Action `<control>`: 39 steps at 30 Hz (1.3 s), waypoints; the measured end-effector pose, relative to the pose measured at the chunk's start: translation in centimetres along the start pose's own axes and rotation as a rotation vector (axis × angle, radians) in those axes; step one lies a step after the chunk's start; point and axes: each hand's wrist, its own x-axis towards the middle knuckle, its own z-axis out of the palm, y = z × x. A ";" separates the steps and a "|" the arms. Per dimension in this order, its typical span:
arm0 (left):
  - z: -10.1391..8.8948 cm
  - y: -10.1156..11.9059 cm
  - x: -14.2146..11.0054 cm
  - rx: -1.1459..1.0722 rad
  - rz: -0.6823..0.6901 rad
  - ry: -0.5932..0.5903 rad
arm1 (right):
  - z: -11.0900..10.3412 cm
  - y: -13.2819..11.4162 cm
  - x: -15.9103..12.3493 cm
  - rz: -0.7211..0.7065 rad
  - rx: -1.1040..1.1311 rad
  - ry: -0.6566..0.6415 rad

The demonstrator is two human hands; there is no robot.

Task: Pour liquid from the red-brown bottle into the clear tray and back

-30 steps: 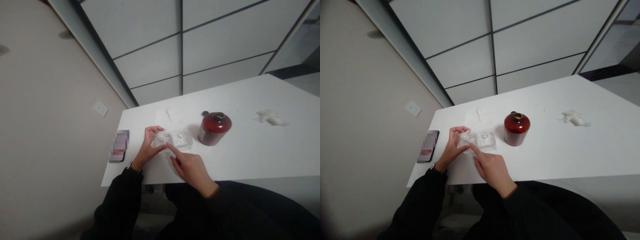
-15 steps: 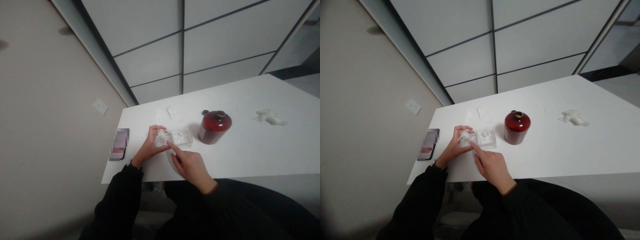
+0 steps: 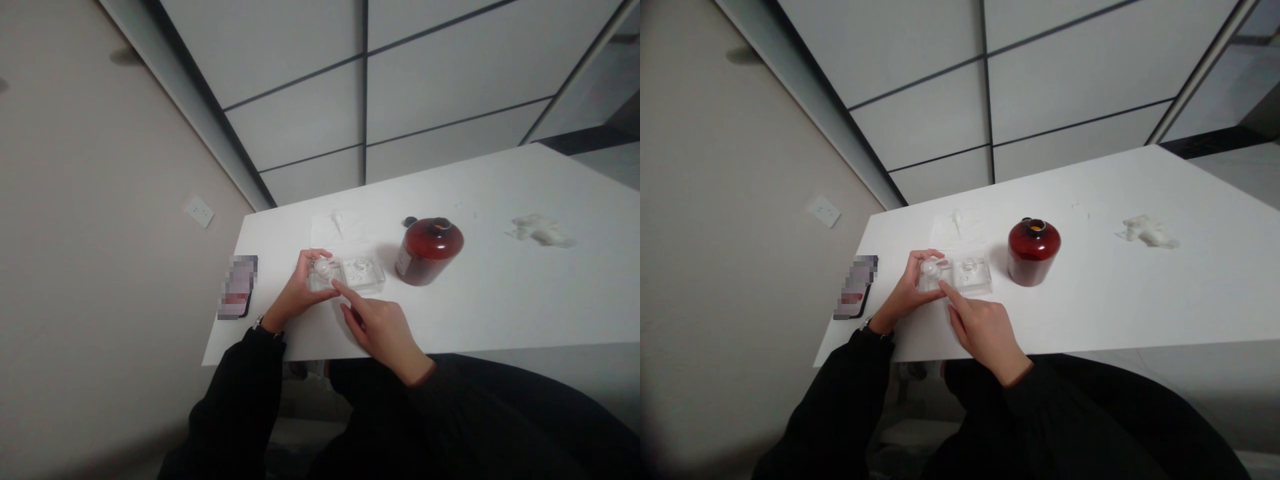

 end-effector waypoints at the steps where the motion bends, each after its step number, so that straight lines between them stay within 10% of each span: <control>1: 0.0 -0.1 0.0 0.005 0.005 -0.008 | 0.0 0.0 0.0 -0.001 -0.003 0.000; 39: -0.4 0.3 0.0 -0.175 -0.025 0.067 | 0.0 0.0 0.1 0.005 -0.054 0.100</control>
